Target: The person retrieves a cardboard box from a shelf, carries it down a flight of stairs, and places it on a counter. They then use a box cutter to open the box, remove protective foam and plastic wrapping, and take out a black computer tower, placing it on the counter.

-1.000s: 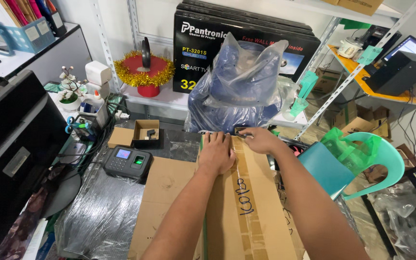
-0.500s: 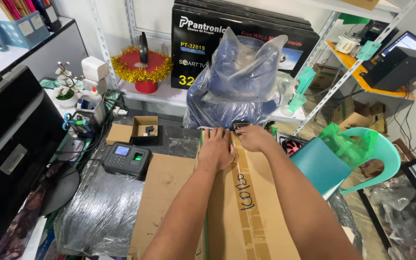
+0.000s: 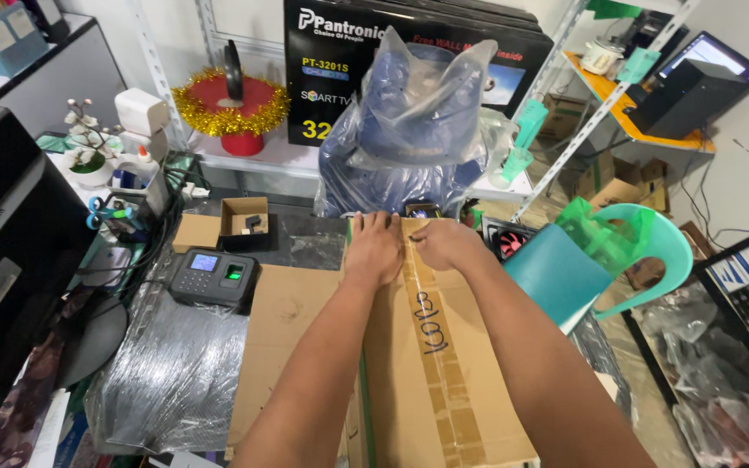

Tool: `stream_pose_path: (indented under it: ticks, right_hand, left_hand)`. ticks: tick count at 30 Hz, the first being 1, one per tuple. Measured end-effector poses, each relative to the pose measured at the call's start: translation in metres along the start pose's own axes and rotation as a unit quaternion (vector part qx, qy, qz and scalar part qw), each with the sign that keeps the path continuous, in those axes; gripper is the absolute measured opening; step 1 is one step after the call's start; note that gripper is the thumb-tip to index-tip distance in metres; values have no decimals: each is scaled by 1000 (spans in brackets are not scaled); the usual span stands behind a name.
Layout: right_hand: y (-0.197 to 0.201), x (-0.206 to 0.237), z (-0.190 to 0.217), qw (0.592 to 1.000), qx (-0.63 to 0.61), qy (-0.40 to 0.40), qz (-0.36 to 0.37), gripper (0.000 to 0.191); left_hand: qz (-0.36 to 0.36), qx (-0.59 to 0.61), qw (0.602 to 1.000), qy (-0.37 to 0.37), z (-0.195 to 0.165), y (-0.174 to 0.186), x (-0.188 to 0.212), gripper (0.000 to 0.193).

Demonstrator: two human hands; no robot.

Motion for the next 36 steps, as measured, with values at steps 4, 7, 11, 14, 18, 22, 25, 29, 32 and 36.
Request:
stream_pose_path:
  ticks: [4, 7, 11, 14, 18, 22, 25, 29, 32, 36]
  right_hand:
    - [-6, 46, 2, 999, -6, -41, 36, 38]
    - [-7, 85, 10, 997, -15, -55, 53, 38]
    - [-14, 129, 13, 990, -9, -95, 104, 40]
    - [-14, 158, 24, 998, 15, -18, 66, 45]
    - [-28, 202, 16, 992, 25, -75, 102, 34]
    - [-45, 261, 20, 992, 33, -30, 115, 31]
    - [-50, 311, 26, 994, 45, 17, 95, 26]
    - [-59, 375, 23, 981, 19, -15, 194, 38]
    - [-49, 390, 27, 990, -43, -33, 129, 52]
    - [-40, 386, 35, 994, -104, 30, 31, 55]
  left_hand:
    - [-19, -9, 1000, -1, -1, 2, 2, 54]
    - [-3, -17, 1000, 0, -1, -1, 2, 56]
    - [-25, -30, 999, -19, -3, 1, 5, 55]
    - [-6, -44, 999, -19, -1, -6, 5, 59]
    - [8, -31, 999, -10, 4, -16, 3, 57]
    - [8, -22, 1000, -11, 6, -22, 3, 57]
    - [-8, -25, 999, -22, 3, -17, 5, 56]
    - [4, -57, 998, -18, -4, -9, 7, 56]
    - [27, -79, 996, -28, -24, -6, 13, 49]
    - [-1, -57, 996, -72, -73, 3, 35, 56]
Point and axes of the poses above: each hand's wrist, its own x-axis away from the middle knuckle, its own y-axis out of the back of the hand, z = x × y, the point moved 7 cm from there along -x, towards the middle knuckle, and after that the axes turned 2 degrees about -y, right-handed, at the moved point
